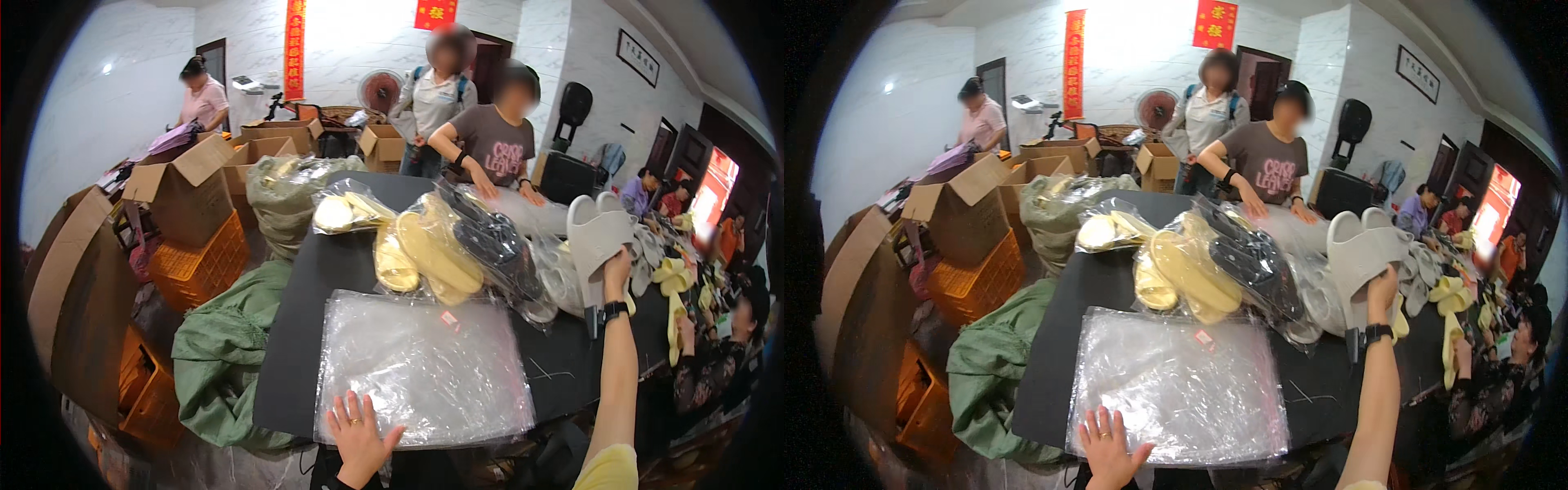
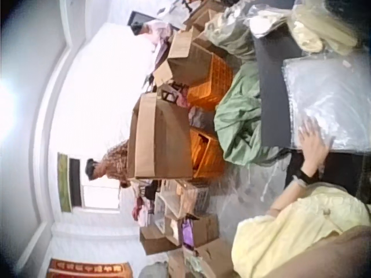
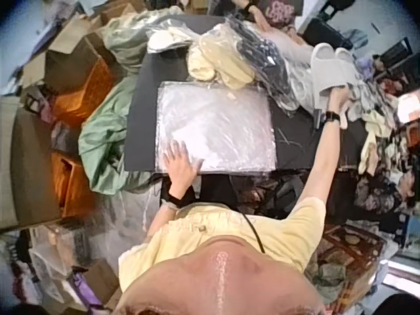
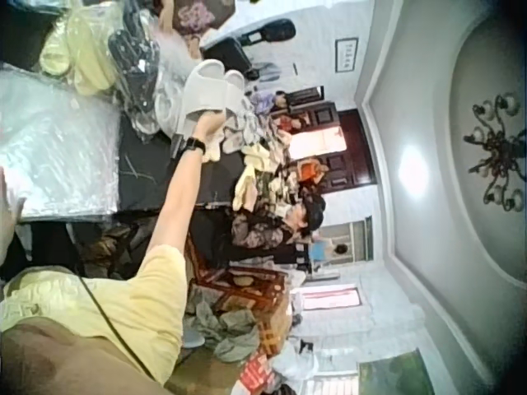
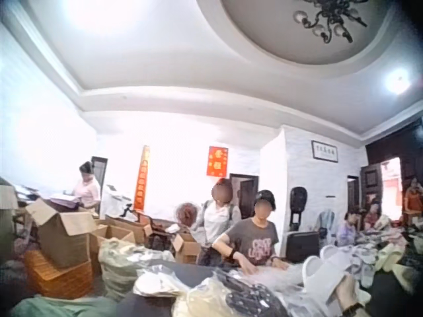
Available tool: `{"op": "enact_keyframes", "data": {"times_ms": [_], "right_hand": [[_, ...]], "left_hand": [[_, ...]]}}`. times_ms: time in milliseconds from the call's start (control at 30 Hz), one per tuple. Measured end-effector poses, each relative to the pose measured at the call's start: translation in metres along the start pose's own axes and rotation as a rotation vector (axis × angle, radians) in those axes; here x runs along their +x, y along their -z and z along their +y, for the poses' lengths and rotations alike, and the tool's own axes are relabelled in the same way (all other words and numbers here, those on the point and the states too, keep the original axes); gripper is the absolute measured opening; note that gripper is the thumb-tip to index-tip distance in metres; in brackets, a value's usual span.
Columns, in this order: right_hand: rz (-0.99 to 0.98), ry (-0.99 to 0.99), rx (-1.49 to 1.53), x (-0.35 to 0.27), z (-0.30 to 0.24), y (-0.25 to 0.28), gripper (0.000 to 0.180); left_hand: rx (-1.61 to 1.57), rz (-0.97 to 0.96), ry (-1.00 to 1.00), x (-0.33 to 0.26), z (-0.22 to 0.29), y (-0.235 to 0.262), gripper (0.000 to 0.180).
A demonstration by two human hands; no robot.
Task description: Packaging finished slippers into plastic bags and organizing them.
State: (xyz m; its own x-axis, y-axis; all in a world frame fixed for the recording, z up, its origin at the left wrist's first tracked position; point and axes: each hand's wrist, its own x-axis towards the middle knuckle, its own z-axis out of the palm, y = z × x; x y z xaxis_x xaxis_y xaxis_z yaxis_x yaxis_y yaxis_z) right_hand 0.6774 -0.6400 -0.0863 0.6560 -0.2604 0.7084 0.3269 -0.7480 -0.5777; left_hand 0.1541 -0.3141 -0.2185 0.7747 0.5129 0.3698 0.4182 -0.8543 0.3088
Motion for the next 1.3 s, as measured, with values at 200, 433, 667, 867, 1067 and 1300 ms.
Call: {"op": "enact_keyframes", "data": {"times_ms": [200,433,667,867,1067,1300], "right_hand": [[0.007,0.339,0.237,-0.059,-0.124,0.082,0.028],[-0.963,0.89,0.428,-0.252,-0.215,0.13,0.028],[-1.225,0.688,0.172,-0.304,-0.154,0.089,0.03],[-0.922,0.355,0.088,-0.256,-0.1,0.102,0.022],[-0.621,-0.079,0.438,-0.196,-0.074,0.164,0.013],[-0.129,0.418,0.108,-0.024,-0.016,0.089,0.036]], "left_hand": [[-0.019,-0.019,-0.009,0.002,0.002,-0.003,0.081],[0.059,-0.021,-0.007,-0.003,-0.009,-0.013,0.073],[0.03,-0.023,-0.01,-0.001,-0.001,-0.012,0.071],[-0.007,-0.001,0.0,0.0,0.0,-0.007,0.078],[-0.012,0.02,-0.003,0.003,-0.002,-0.003,0.077],[-0.031,0.036,0.005,0.002,-0.003,-0.005,0.077]]}}
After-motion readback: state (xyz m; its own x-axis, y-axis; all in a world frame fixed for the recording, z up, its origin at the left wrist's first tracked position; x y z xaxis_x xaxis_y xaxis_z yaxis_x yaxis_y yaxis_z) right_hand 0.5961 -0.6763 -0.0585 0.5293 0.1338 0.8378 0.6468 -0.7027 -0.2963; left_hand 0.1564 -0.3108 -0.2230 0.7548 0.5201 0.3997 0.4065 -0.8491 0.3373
